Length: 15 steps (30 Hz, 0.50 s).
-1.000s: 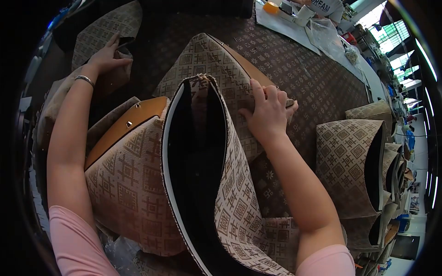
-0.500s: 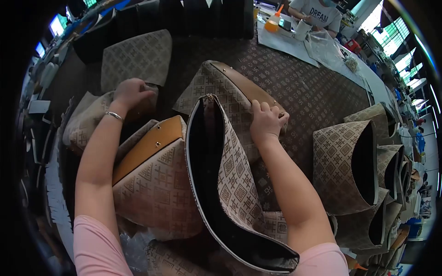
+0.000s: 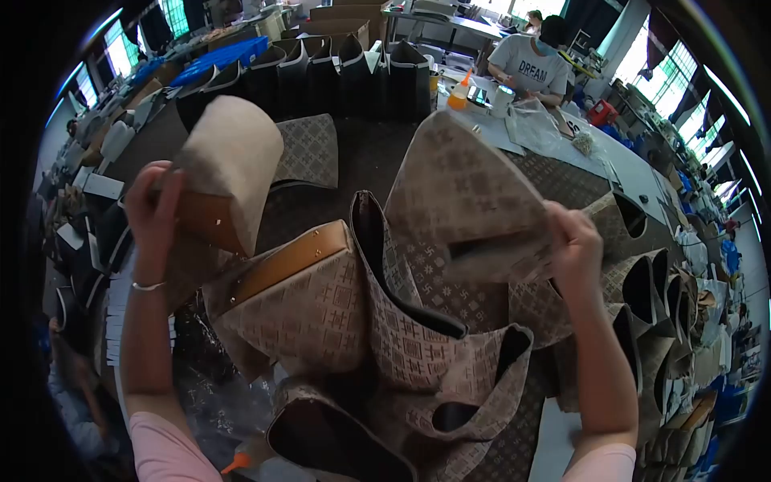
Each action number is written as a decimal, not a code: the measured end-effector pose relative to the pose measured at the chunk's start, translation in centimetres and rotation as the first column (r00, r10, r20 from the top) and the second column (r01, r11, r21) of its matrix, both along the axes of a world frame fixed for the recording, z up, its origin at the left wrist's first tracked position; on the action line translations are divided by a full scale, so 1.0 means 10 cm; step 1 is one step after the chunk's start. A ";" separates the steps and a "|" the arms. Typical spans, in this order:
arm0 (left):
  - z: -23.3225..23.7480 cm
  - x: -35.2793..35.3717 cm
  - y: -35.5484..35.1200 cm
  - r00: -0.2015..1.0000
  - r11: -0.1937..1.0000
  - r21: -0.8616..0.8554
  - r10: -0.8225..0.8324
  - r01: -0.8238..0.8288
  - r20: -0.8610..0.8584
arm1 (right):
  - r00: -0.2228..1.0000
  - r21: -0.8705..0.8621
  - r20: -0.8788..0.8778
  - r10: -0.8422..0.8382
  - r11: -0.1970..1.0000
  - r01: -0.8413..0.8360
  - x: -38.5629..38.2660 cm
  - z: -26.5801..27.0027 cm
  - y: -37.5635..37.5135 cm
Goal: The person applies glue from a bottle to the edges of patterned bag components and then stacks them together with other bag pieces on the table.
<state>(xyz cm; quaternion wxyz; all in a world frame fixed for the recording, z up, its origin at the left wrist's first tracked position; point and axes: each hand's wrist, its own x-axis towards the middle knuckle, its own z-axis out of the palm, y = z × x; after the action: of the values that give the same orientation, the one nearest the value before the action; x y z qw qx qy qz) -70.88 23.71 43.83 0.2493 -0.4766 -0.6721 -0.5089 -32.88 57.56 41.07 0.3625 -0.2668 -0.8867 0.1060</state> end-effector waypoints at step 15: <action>0.71 1.94 -0.31 -0.011 -0.312 -0.349 -0.759 0.883 0.651 | 0.951 -0.763 0.258 0.172 0.640 0.092 1.27 0.05 -1.35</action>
<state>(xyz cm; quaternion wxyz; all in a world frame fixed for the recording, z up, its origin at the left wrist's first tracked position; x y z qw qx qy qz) -51.48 20.60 50.90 -0.4563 -0.8106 -0.2749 -0.2431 -20.20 44.01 41.55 0.0701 -0.3883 -0.8084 0.4368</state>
